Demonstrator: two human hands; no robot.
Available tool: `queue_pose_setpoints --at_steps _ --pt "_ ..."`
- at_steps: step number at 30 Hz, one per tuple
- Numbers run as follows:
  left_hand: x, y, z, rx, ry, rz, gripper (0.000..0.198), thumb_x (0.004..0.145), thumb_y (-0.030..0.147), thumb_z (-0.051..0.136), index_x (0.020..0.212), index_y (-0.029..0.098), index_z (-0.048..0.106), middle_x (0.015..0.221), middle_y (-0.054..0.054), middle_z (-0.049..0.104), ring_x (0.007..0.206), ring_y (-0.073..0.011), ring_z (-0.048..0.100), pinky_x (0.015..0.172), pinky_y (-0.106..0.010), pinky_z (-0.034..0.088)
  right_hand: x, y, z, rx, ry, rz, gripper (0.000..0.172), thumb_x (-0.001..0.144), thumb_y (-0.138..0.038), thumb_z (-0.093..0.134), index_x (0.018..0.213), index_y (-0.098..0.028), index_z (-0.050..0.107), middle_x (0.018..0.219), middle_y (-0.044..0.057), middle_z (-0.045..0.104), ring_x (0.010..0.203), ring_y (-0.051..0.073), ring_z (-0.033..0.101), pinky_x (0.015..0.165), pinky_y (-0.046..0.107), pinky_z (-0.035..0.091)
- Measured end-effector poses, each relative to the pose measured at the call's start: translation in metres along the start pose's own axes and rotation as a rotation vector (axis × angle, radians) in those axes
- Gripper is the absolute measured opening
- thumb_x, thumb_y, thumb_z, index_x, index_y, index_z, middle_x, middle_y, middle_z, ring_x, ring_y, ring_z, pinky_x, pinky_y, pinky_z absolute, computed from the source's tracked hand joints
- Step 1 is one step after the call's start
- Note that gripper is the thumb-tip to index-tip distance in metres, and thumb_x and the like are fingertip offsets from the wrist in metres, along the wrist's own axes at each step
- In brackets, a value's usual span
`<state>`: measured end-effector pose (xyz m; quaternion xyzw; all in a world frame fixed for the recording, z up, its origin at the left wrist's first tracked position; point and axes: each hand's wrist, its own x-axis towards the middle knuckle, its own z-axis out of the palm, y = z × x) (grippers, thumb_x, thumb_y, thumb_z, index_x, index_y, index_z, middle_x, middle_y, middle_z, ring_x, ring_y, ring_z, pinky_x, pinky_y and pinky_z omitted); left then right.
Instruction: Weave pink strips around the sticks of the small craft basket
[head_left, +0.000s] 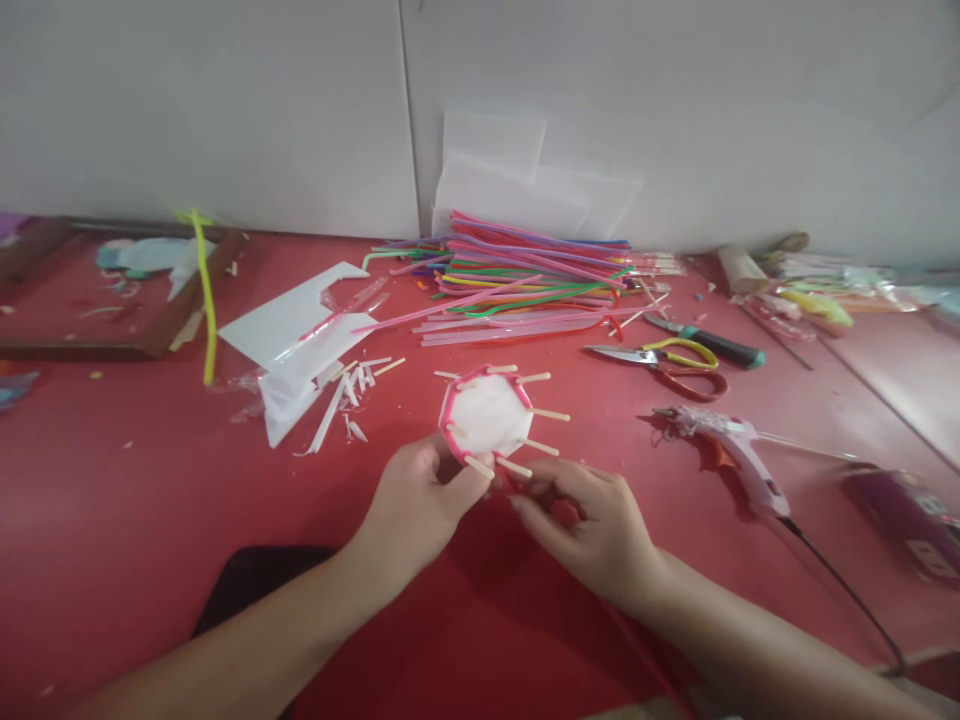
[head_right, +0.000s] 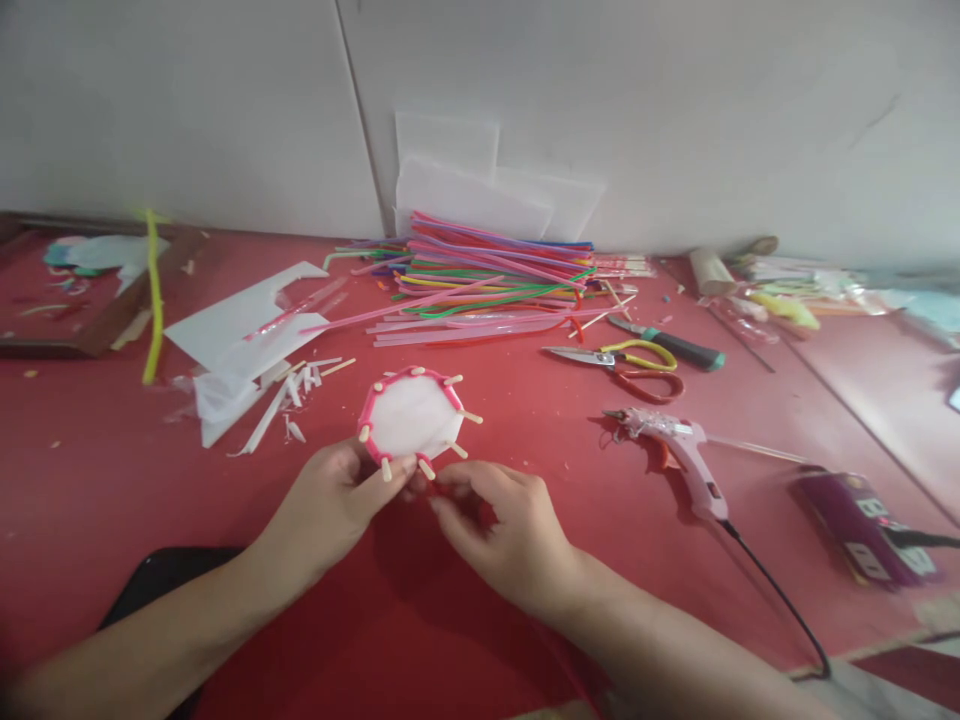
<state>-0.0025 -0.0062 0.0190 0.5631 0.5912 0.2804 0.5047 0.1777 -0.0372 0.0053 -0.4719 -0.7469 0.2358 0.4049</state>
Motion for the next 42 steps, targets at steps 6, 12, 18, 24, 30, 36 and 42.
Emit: queue_pose_setpoints --at_steps 6,12,18,24,30,36,42 --pt "-0.004 0.004 0.0 0.011 0.05 0.081 0.022 0.078 0.031 0.057 0.061 0.019 0.058 0.054 0.006 0.054 0.054 -0.0115 0.048 0.051 -0.023 0.038 -0.001 -0.005 -0.003 0.361 -0.172 0.233 0.016 0.081 -0.019 0.063 0.095 -0.015 0.07 0.065 0.0 0.066 0.054 0.009 0.06 0.052 0.018 0.052" --pt "-0.005 0.005 0.0 0.049 0.033 0.077 0.026 0.081 0.038 0.057 0.07 0.016 0.068 0.053 0.005 0.057 0.051 -0.0106 0.045 0.05 -0.022 0.037 0.002 -0.006 -0.004 0.368 -0.211 0.202 0.005 0.083 -0.017 0.062 0.081 -0.017 0.066 0.062 -0.003 0.059 0.054 0.008 0.053 0.052 0.017 0.048" --pt "-0.007 0.002 0.002 0.081 0.045 0.099 0.028 0.086 0.037 0.055 0.07 0.016 0.066 0.059 0.002 0.064 0.05 -0.0103 0.051 0.047 -0.022 0.036 -0.001 -0.006 -0.003 0.148 -0.168 -0.02 0.011 0.083 -0.011 0.055 0.089 -0.018 0.061 0.067 -0.002 0.056 0.056 0.008 0.05 0.055 0.019 0.047" --pt "-0.007 0.002 0.002 0.114 0.065 0.113 0.025 0.086 0.035 0.057 0.067 0.018 0.06 0.055 0.003 0.061 0.048 -0.0114 0.053 0.046 -0.022 0.036 -0.003 -0.01 -0.003 0.226 -0.235 0.075 0.011 0.08 -0.012 0.059 0.089 -0.015 0.064 0.061 -0.005 0.054 0.05 0.006 0.048 0.05 0.016 0.044" --pt "-0.007 -0.003 0.004 0.14 0.063 0.141 0.022 0.087 0.037 0.057 0.075 0.018 0.06 0.059 0.002 0.065 0.056 -0.0155 0.062 0.051 -0.023 0.042 -0.002 -0.013 -0.007 0.321 -0.334 0.186 0.006 0.081 -0.018 0.066 0.079 -0.013 0.07 0.057 -0.002 0.06 0.048 0.005 0.05 0.049 0.014 0.043" --pt "-0.005 -0.007 0.002 0.242 0.092 0.204 0.022 0.086 0.037 0.058 0.074 0.018 0.061 0.053 0.005 0.058 0.049 -0.0137 0.055 0.048 -0.024 0.036 -0.007 -0.011 -0.014 0.308 -0.152 0.171 0.013 0.086 -0.022 0.064 0.074 -0.016 0.067 0.048 -0.003 0.062 0.037 0.006 0.051 0.039 0.015 0.041" --pt "-0.001 0.0 0.002 -0.196 -0.141 0.043 0.015 0.082 0.031 0.065 0.077 0.017 0.068 0.067 0.0 0.072 0.066 -0.0169 0.067 0.064 -0.026 0.051 -0.002 -0.015 -0.02 0.043 0.105 -0.02 0.008 0.085 -0.014 0.062 0.08 -0.019 0.066 0.058 -0.001 0.068 0.046 0.009 0.062 0.046 0.018 0.049"
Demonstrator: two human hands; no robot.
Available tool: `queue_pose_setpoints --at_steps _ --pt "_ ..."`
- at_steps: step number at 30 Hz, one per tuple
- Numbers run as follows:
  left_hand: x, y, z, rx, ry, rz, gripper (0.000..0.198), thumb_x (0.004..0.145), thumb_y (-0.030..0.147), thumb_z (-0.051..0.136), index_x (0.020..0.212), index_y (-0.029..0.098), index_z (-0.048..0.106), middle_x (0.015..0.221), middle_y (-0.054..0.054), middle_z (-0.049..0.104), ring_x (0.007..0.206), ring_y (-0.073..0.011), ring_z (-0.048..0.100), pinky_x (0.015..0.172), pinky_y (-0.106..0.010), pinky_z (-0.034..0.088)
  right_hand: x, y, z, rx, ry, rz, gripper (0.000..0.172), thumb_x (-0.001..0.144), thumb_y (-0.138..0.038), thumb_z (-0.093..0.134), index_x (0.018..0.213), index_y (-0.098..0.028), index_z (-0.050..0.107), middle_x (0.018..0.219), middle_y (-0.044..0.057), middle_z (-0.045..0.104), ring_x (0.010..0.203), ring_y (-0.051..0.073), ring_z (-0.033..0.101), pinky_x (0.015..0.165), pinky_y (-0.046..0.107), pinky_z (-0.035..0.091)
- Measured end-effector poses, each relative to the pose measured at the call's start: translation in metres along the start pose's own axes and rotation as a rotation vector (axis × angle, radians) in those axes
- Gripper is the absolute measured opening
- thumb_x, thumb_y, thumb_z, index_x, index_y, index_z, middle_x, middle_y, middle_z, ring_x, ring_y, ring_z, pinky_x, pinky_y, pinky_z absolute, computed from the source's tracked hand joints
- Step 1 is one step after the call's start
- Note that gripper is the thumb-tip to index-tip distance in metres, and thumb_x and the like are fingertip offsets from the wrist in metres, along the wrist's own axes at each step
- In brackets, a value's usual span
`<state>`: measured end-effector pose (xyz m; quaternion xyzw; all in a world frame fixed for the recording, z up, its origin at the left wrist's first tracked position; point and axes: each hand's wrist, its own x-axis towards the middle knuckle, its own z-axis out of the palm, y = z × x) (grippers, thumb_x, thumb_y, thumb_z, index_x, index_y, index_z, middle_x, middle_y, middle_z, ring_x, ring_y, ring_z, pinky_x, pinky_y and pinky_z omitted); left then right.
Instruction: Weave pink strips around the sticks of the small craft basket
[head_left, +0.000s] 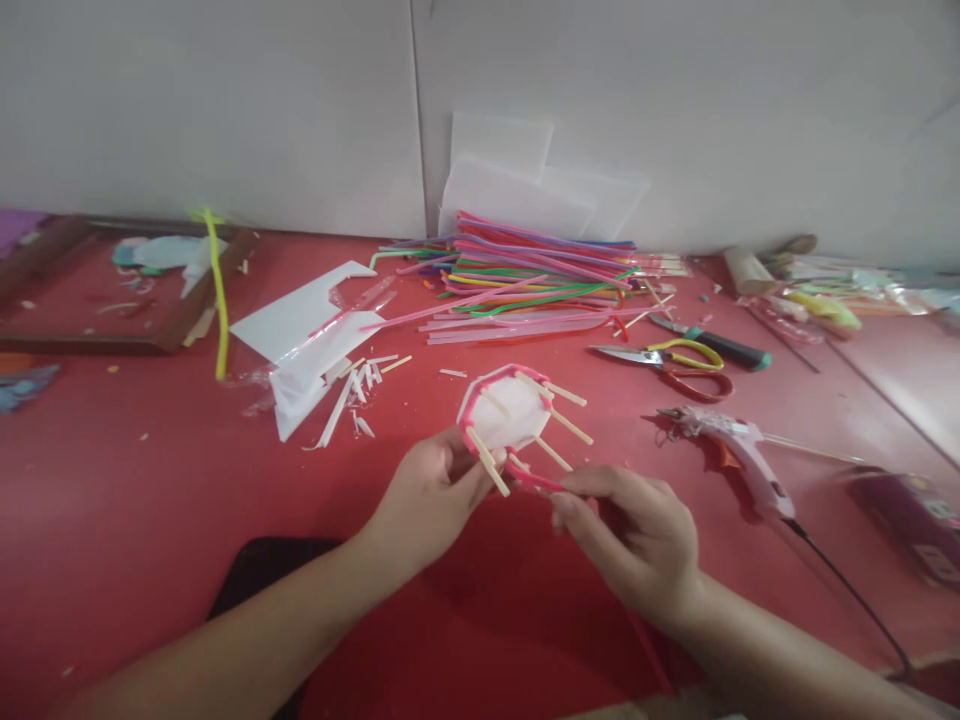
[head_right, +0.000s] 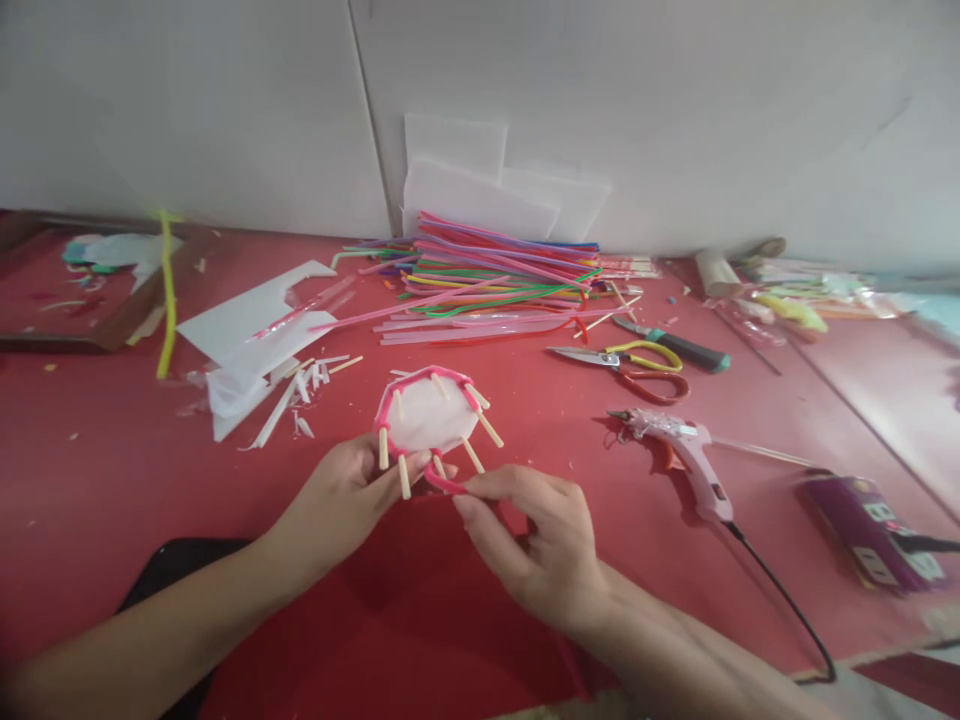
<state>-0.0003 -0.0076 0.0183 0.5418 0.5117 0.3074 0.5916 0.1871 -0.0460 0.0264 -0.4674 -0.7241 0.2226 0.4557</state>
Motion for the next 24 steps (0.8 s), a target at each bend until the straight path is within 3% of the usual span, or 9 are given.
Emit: queue_pose_setpoints --at_steps 3,5,8,11,14,17,24 --pt "0.001 0.002 0.001 -0.24 -0.063 -0.08 0.016 0.081 0.03 0.067 0.083 0.014 0.071 0.076 -0.005 0.077 0.074 -0.0197 0.072 0.078 -0.032 0.057 0.003 -0.003 -0.003 -0.069 0.022 -0.1 0.012 0.085 -0.01 0.06 0.086 -0.02 0.066 0.069 0.001 0.073 0.058 0.012 0.067 0.055 0.021 0.054" --pt "0.001 0.001 0.001 -0.307 -0.065 -0.107 0.017 0.081 0.029 0.069 0.086 0.013 0.071 0.078 -0.007 0.078 0.076 -0.0204 0.073 0.083 -0.035 0.057 0.003 0.0 -0.002 -0.071 0.007 -0.041 0.011 0.086 -0.012 0.06 0.086 -0.021 0.067 0.071 0.002 0.073 0.059 0.013 0.067 0.056 0.023 0.053" --pt "0.001 -0.001 0.001 -0.339 -0.094 -0.094 0.019 0.082 0.029 0.07 0.091 0.013 0.073 0.083 -0.007 0.079 0.082 -0.0204 0.074 0.088 -0.036 0.057 0.003 0.008 0.002 0.08 -0.063 0.204 0.012 0.09 -0.023 0.059 0.081 -0.02 0.067 0.068 0.001 0.069 0.059 0.012 0.063 0.055 0.023 0.05" --pt "0.002 -0.002 0.002 -0.322 -0.129 -0.062 0.022 0.086 0.033 0.065 0.091 0.014 0.074 0.09 -0.009 0.08 0.082 -0.0189 0.074 0.087 -0.034 0.057 0.003 0.017 0.009 0.47 -0.153 0.518 0.02 0.092 -0.034 0.058 0.079 -0.019 0.061 0.063 -0.002 0.059 0.054 0.009 0.054 0.051 0.022 0.044" --pt "0.003 -0.003 0.002 -0.268 -0.136 -0.06 0.025 0.088 0.035 0.061 0.09 0.014 0.074 0.085 -0.009 0.08 0.076 -0.018 0.074 0.078 -0.031 0.058 0.003 0.022 0.012 0.773 -0.171 0.696 0.023 0.09 -0.039 0.063 0.081 -0.019 0.056 0.061 -0.007 0.048 0.048 0.005 0.039 0.045 0.019 0.033" --pt "0.002 -0.001 0.001 -0.164 -0.095 -0.046 0.027 0.089 0.036 0.058 0.092 0.014 0.073 0.084 -0.009 0.079 0.074 -0.0184 0.072 0.071 -0.029 0.058 0.004 0.022 0.012 0.814 -0.174 0.735 0.023 0.087 -0.038 0.068 0.081 -0.019 0.057 0.061 -0.008 0.044 0.047 0.004 0.033 0.044 0.018 0.027" --pt "-0.002 0.005 -0.004 0.149 -0.015 0.071 0.027 0.089 0.037 0.055 0.098 0.018 0.072 0.089 -0.004 0.077 0.083 -0.0209 0.069 0.078 -0.032 0.052 0.005 0.023 0.011 0.733 -0.141 0.674 0.02 0.075 -0.039 0.079 0.077 -0.02 0.072 0.054 -0.006 0.051 0.049 0.006 0.032 0.046 0.022 0.028"
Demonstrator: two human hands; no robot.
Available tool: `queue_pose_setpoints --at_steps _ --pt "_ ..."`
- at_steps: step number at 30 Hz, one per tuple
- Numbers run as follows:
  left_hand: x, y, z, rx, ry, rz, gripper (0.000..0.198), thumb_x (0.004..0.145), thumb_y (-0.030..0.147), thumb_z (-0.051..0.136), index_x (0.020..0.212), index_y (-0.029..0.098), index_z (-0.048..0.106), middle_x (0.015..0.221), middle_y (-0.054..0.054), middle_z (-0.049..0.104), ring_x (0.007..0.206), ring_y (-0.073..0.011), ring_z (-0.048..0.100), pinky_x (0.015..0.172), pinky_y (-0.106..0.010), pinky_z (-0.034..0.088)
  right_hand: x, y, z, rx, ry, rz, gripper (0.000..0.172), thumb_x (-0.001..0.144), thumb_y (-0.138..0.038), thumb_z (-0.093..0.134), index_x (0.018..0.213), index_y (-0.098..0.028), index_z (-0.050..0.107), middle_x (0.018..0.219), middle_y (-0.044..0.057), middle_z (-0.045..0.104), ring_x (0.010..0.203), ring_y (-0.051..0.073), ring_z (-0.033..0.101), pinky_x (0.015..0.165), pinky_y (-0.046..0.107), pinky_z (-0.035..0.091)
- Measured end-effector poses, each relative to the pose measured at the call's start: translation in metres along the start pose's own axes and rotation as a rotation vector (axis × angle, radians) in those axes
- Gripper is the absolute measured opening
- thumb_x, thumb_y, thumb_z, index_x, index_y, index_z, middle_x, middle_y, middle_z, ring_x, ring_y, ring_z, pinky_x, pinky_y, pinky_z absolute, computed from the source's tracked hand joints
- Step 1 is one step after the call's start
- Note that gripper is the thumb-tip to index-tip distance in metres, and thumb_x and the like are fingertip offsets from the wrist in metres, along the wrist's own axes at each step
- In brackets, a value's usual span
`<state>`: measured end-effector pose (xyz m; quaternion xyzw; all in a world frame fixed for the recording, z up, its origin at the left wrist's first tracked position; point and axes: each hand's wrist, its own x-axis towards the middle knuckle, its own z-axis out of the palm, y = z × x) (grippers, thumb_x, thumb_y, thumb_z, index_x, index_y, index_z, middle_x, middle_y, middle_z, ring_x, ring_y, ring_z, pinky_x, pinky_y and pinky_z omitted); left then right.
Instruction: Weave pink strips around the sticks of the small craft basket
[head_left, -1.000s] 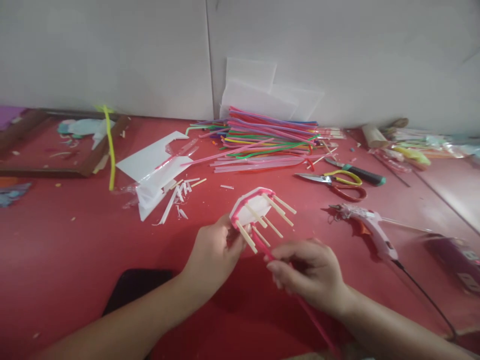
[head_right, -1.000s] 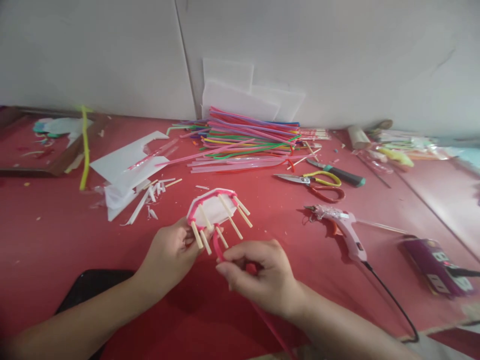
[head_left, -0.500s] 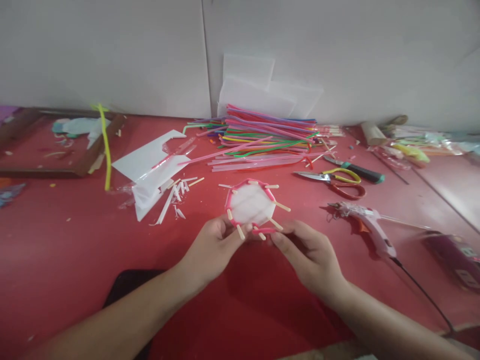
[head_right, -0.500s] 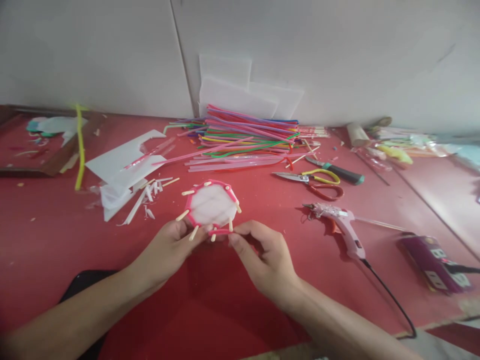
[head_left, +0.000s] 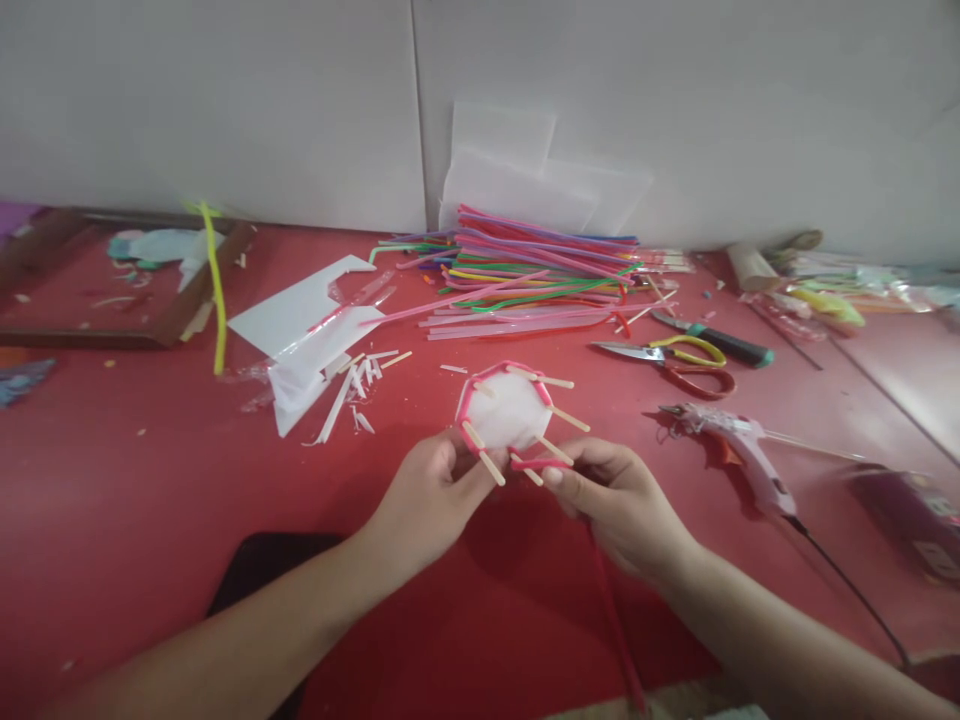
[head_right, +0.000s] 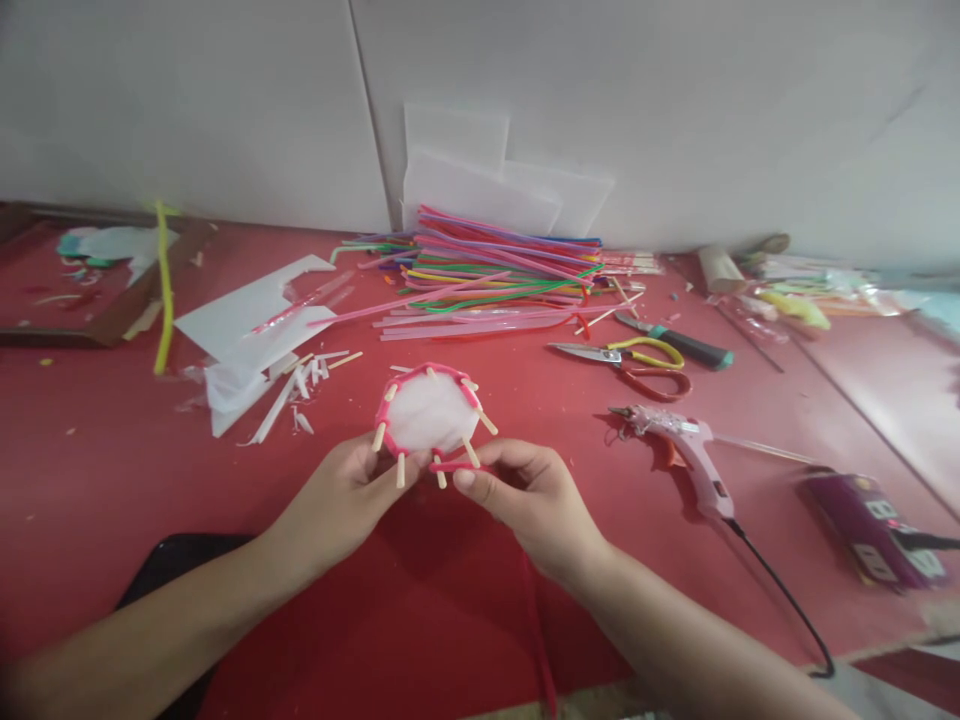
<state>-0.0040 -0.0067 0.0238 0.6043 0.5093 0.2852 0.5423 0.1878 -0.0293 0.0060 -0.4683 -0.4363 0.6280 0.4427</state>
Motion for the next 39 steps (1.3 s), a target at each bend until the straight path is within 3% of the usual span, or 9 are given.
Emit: queue_pose_setpoints --at_steps 9,16,22,25,27,30,34,37,39 --pt "-0.0022 0.0037 0.0034 -0.056 -0.026 0.041 0.02 0.084 0.034 0.06 0.076 0.02 0.07 0.067 0.0 0.07 0.064 -0.0162 0.063 0.065 -0.025 0.051 0.0011 -0.0011 -0.0002 -0.166 0.083 0.034 0.029 0.073 -0.044 0.078 0.062 -0.019 0.07 0.047 -0.005 0.043 0.048 0.007 0.03 0.046 0.024 0.027" --pt "-0.0014 0.0029 0.0046 -0.103 -0.085 0.018 0.018 0.082 0.032 0.061 0.07 0.02 0.066 0.062 0.002 0.065 0.059 -0.0137 0.059 0.059 -0.023 0.047 0.0003 -0.0005 0.0022 -0.287 0.102 0.068 0.056 0.074 -0.058 0.072 0.045 -0.018 0.043 0.046 -0.006 0.034 0.049 0.007 0.028 0.047 0.025 0.02" --pt "-0.0021 0.0035 0.0043 -0.055 -0.082 0.041 0.025 0.086 0.032 0.054 0.067 0.019 0.063 0.058 0.003 0.058 0.055 -0.0113 0.051 0.054 -0.021 0.043 -0.0032 0.0002 0.0017 -0.391 0.079 0.09 0.061 0.081 -0.061 0.064 0.046 -0.019 0.034 0.048 -0.007 0.023 0.049 0.007 0.019 0.047 0.026 0.014" --pt "-0.0021 0.0021 0.0051 -0.012 -0.046 0.05 0.026 0.086 0.031 0.054 0.064 0.019 0.059 0.055 0.004 0.055 0.052 -0.0113 0.049 0.05 -0.021 0.04 -0.0023 -0.0038 0.003 -0.435 0.019 -0.026 0.055 0.086 -0.056 0.059 0.048 -0.018 0.045 0.051 -0.003 0.04 0.051 0.009 0.037 0.048 0.025 0.029" --pt "-0.0015 0.0013 0.0052 0.029 -0.015 0.057 0.026 0.086 0.031 0.055 0.064 0.02 0.058 0.055 0.004 0.055 0.052 -0.0114 0.048 0.049 -0.021 0.039 -0.0005 -0.0059 0.0023 -0.454 -0.026 -0.08 0.049 0.088 -0.052 0.058 0.054 -0.018 0.058 0.065 0.002 0.057 0.065 0.013 0.052 0.059 0.026 0.041" --pt "-0.0007 0.0011 0.0043 0.103 0.008 0.053 0.024 0.084 0.03 0.059 0.061 0.02 0.056 0.054 0.005 0.053 0.05 -0.0107 0.046 0.049 -0.022 0.037 0.0022 -0.0047 -0.0012 -0.415 -0.049 0.022 0.042 0.085 -0.054 0.062 0.063 -0.019 0.067 0.073 0.003 0.063 0.071 0.015 0.057 0.065 0.028 0.046" --pt "-0.0021 0.0011 0.0038 0.117 0.025 0.033 0.016 0.082 0.025 0.061 0.067 0.02 0.061 0.059 0.004 0.06 0.058 -0.0135 0.056 0.054 -0.022 0.043 0.0046 0.0005 -0.0044 -0.214 -0.005 0.227 0.039 0.077 -0.056 0.071 0.074 -0.017 0.068 0.055 -0.005 0.049 0.046 0.006 0.037 0.045 0.022 0.031" --pt "-0.0047 0.0001 0.005 0.056 0.026 0.061 0.009 0.082 0.023 0.06 0.078 0.02 0.068 0.067 0.002 0.067 0.071 -0.0163 0.064 0.065 -0.024 0.048 0.0058 0.0009 -0.0035 -0.115 0.044 0.263 0.035 0.073 -0.051 0.077 0.075 -0.018 0.064 0.054 -0.008 0.043 0.044 0.004 0.027 0.043 0.022 0.02" --pt "-0.0061 -0.0006 0.0059 0.059 0.024 0.065 0.011 0.081 0.024 0.061 0.073 0.02 0.067 0.063 0.003 0.065 0.066 -0.0148 0.062 0.063 -0.023 0.048 0.0061 -0.0008 -0.0022 -0.098 0.055 0.269 0.038 0.069 -0.05 0.08 0.068 -0.017 0.06 0.052 -0.008 0.042 0.045 0.004 0.027 0.044 0.022 0.019"
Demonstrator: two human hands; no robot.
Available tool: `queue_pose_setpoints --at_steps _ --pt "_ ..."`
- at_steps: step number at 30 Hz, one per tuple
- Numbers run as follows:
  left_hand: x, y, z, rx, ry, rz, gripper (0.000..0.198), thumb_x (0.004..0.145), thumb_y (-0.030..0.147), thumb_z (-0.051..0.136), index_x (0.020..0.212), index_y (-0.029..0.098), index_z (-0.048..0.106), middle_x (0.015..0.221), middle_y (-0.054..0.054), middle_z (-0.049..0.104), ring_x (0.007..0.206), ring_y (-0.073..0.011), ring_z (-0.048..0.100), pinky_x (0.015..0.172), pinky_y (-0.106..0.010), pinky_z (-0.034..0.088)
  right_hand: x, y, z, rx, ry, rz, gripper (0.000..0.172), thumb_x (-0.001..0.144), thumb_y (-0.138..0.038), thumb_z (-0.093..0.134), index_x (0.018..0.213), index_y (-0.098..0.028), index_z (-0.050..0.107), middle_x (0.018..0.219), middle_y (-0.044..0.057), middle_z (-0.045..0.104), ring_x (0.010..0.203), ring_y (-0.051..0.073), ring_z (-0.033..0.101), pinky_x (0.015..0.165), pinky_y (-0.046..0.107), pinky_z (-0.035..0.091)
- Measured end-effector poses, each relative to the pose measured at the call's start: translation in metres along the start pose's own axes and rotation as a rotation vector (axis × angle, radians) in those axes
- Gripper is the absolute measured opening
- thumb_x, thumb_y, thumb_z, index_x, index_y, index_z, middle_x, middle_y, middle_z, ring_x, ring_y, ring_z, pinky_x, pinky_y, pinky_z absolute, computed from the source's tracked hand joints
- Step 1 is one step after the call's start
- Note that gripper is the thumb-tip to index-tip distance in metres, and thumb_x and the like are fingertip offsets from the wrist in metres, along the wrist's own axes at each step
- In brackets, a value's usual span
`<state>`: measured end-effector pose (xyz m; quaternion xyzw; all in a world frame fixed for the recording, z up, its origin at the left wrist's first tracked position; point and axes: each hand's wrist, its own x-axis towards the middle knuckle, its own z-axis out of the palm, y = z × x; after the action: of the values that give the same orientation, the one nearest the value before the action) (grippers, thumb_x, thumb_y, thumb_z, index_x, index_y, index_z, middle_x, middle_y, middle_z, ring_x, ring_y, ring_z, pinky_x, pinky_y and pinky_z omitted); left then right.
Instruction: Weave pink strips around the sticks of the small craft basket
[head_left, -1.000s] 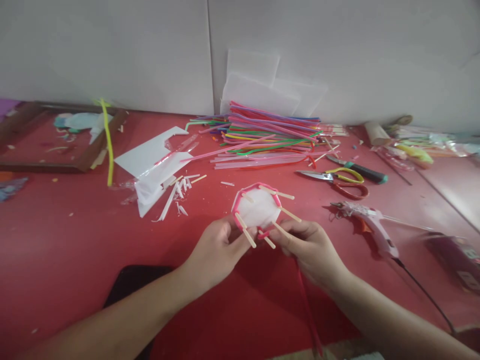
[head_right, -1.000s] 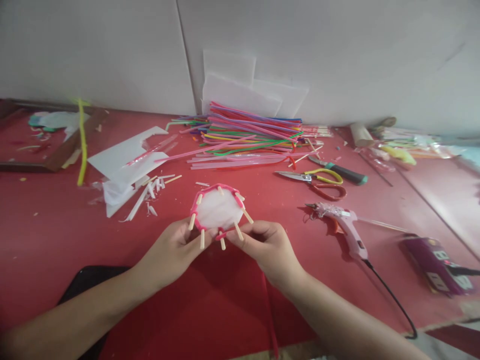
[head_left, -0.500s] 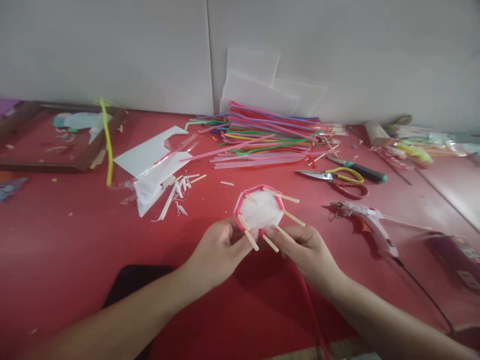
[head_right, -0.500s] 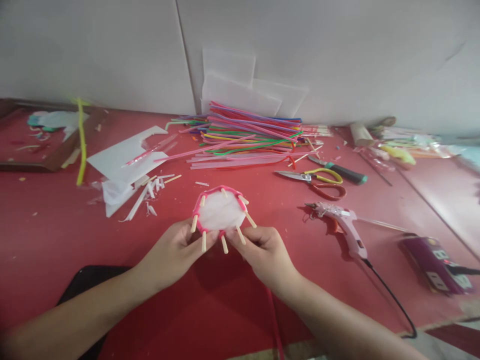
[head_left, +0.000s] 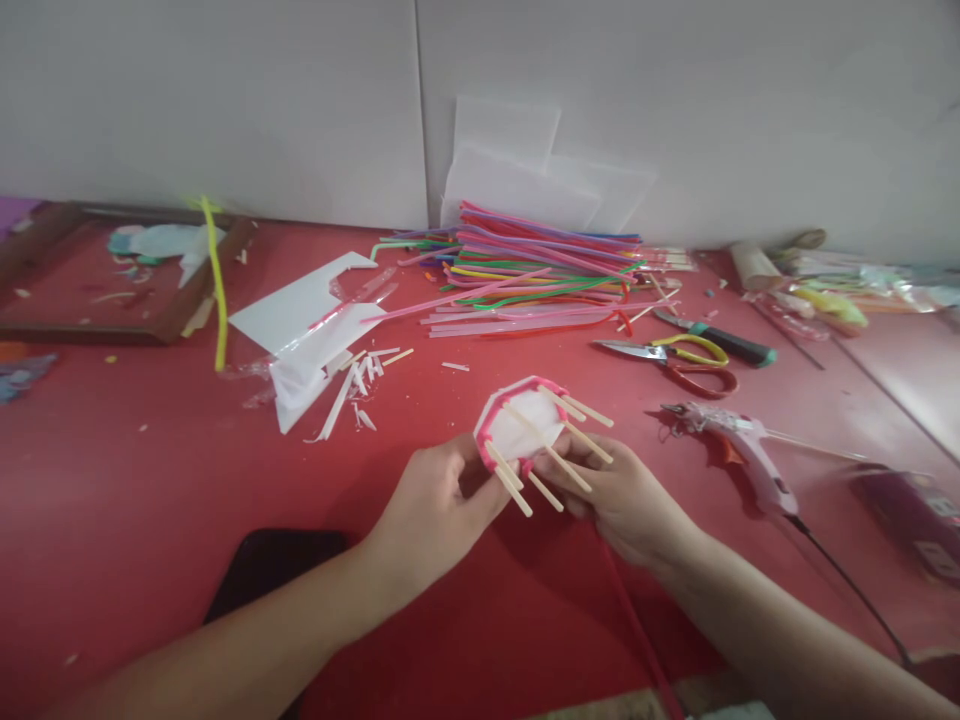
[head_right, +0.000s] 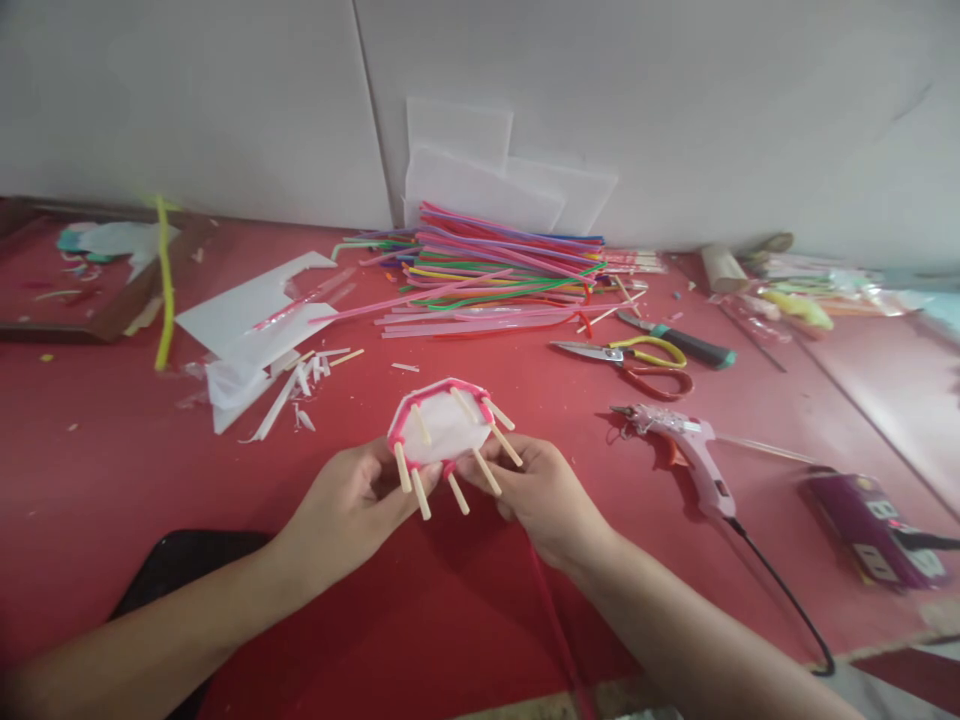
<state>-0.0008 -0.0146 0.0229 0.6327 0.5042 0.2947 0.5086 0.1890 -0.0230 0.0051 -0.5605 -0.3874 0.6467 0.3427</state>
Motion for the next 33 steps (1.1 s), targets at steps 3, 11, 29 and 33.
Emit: queue_pose_setpoints --at_steps 3,11,29,33 --pt "0.0 -0.001 0.001 0.012 -0.005 -0.021 0.018 0.082 0.026 0.06 0.066 0.018 0.063 0.058 0.004 0.061 0.056 -0.0116 0.054 0.053 -0.021 0.041 -0.001 -0.002 0.001 0.004 0.0 -0.03 0.041 0.068 -0.05 0.08 0.063 -0.018 0.056 0.051 -0.008 0.043 0.046 0.005 0.028 0.045 0.023 0.02" --pt "0.005 -0.001 0.003 -0.219 -0.091 -0.104 0.012 0.081 0.023 0.06 0.082 0.016 0.071 0.069 0.001 0.069 0.061 -0.0127 0.06 0.057 -0.021 0.046 -0.007 0.002 0.006 -0.191 0.146 -0.227 0.039 0.076 -0.042 0.074 0.057 -0.019 0.048 0.055 -0.005 0.045 0.053 0.008 0.037 0.051 0.024 0.03" --pt "0.007 -0.005 0.003 -0.639 -0.228 -0.317 0.02 0.082 0.031 0.07 0.091 0.014 0.075 0.082 -0.006 0.079 0.074 -0.0162 0.073 0.069 -0.025 0.055 -0.011 0.0 0.013 -0.255 0.269 -0.401 0.026 0.074 -0.032 0.068 0.06 -0.02 0.051 0.052 -0.004 0.053 0.046 0.007 0.042 0.043 0.02 0.037" --pt "0.008 -0.006 0.004 -0.706 -0.206 -0.416 0.027 0.075 0.032 0.078 0.092 0.011 0.076 0.081 -0.009 0.08 0.071 -0.0163 0.073 0.068 -0.025 0.056 -0.012 -0.002 0.014 -0.377 0.361 -0.542 0.016 0.075 -0.026 0.066 0.063 -0.019 0.06 0.048 -0.007 0.048 0.042 0.005 0.037 0.04 0.017 0.033"
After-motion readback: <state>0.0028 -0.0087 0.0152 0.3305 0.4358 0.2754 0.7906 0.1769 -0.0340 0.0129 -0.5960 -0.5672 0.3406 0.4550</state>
